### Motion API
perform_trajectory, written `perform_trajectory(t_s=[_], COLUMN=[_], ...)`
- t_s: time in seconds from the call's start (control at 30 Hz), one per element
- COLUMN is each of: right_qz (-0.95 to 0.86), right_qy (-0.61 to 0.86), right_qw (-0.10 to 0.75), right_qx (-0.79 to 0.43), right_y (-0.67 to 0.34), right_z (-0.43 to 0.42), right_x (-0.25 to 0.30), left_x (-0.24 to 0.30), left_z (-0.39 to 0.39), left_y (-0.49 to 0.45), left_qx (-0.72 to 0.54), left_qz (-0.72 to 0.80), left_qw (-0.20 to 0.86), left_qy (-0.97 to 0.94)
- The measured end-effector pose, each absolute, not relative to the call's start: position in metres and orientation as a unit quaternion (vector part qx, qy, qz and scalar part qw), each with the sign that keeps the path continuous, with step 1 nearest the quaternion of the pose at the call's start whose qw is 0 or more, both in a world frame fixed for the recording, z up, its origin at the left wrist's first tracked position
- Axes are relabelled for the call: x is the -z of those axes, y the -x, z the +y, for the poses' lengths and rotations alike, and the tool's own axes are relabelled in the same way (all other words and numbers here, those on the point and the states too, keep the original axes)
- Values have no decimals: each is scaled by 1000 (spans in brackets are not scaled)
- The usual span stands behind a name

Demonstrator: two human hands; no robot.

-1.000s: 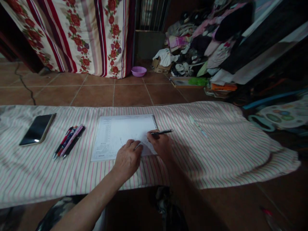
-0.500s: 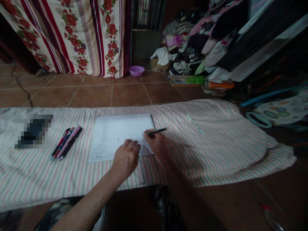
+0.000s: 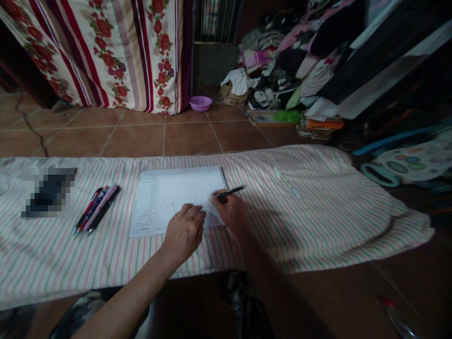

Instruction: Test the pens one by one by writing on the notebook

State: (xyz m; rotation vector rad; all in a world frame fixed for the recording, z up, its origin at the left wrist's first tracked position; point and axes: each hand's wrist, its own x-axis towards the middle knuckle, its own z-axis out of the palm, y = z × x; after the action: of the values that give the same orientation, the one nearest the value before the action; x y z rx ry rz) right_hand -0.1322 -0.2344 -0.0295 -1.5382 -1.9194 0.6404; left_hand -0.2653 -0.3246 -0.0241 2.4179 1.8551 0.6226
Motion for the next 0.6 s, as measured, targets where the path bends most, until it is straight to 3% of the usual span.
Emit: perform_trajectory(t_s=[0.27,0.6], right_qz=[-722,-750], right_qy=[566,559], right_qw=[314,270], right_qx=[-244,-230], right_y=[131,129], right_z=[-233,-231], right_x=[31,30], left_x=[26,24], left_z=[-325,-325], left_y=[266,265], left_qx=[-210,-205], left_qz=[592,595], left_qw=[11,14], left_qy=[-778,-777])
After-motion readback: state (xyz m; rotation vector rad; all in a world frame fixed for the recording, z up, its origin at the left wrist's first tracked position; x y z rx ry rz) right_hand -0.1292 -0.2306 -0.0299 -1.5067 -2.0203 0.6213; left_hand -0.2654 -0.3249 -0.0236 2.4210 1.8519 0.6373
